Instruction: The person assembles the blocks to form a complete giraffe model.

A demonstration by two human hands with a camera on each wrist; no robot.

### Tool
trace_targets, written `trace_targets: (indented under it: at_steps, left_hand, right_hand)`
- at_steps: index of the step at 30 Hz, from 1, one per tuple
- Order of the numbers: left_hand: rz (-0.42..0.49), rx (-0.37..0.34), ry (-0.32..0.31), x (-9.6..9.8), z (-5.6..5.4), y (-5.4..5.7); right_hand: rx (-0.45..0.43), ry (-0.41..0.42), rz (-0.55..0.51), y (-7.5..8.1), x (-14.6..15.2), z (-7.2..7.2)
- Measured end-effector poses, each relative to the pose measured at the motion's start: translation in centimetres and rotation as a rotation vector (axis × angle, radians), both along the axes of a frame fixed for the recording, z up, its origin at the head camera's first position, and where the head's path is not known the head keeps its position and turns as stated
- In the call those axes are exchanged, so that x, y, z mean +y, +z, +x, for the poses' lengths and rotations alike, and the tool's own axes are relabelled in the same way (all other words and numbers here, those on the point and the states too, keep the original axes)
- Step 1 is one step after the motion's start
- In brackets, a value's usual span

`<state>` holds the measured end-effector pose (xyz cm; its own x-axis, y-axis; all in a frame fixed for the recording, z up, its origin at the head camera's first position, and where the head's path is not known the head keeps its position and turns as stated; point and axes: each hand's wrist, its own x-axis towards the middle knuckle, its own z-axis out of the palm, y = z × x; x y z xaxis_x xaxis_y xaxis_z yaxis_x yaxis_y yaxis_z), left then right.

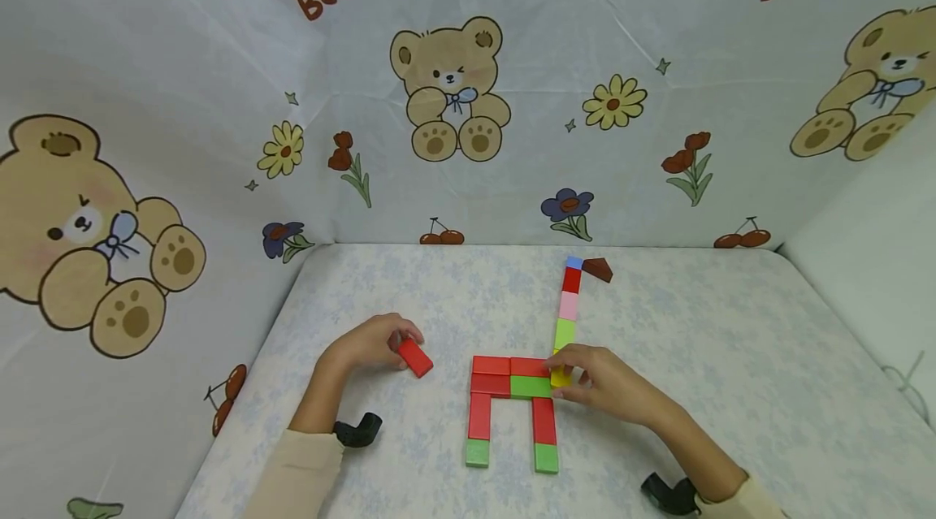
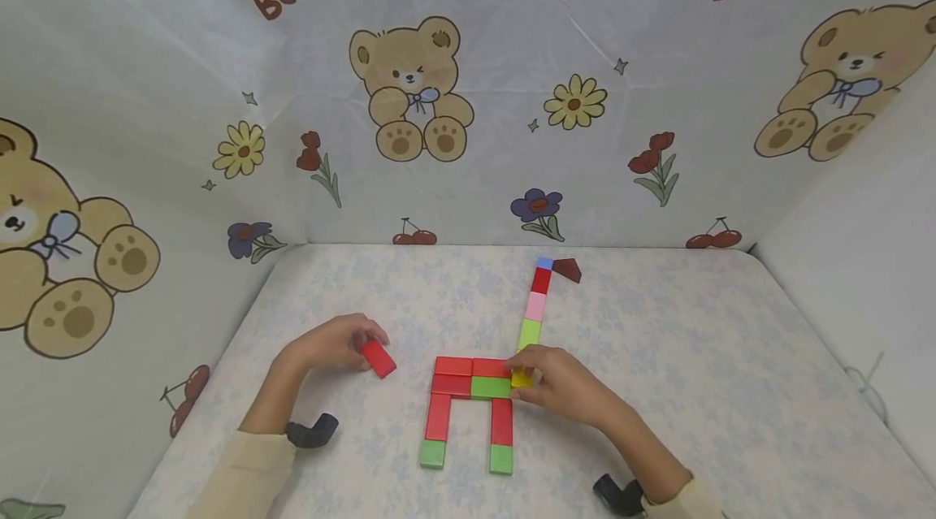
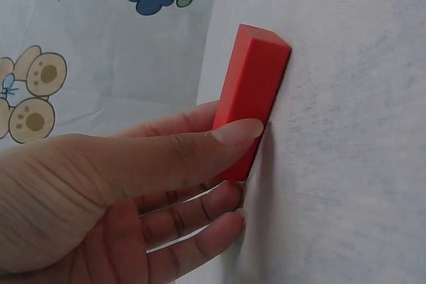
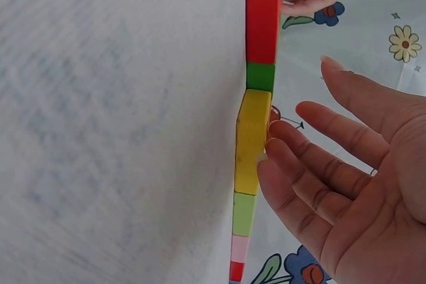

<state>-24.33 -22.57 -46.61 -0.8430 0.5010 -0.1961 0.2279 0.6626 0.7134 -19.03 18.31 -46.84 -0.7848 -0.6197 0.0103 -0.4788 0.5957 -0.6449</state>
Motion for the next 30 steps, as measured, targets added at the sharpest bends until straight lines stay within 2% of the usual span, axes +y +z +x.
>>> trace_targets:
  at_steps: [9, 15, 19, 23, 26, 30]
  left_hand:
    - [-0.016, 0.024, -0.031, 0.6, -0.2, -0.7]
    - [-0.035, -0.047, -0.036, 0.6, -0.3, -0.9]
    - [0.070, -0.165, -0.022, 0.5, -0.4, -1.4]
    - [0.193, -0.266, -0.042, 0.3, -0.6, -2.1]
    - [0.248, -0.303, -0.057, 0.3, -0.8, -2.6]
    - [0.261, -0.316, -0.035, 0.5, -1.0, -3.1]
  right_hand:
    - [0.005, 0.012, 0.000, 0.0, -0.1, 0.1]
    - [0.014, 0.008, 0.003, 0.0, -0.1, 0.1]
    - [0.011, 0.005, 0.004, -0.1, 0.0, 0.1]
    - [0.011, 0.006, 0.004, -0.1, 0.0, 0.0]
    - [0.015, 0.010, 0.003, -0.1, 0.1, 0.0]
    - [0.019, 0.016, 0.000, -0.2, 0.1, 0.0]
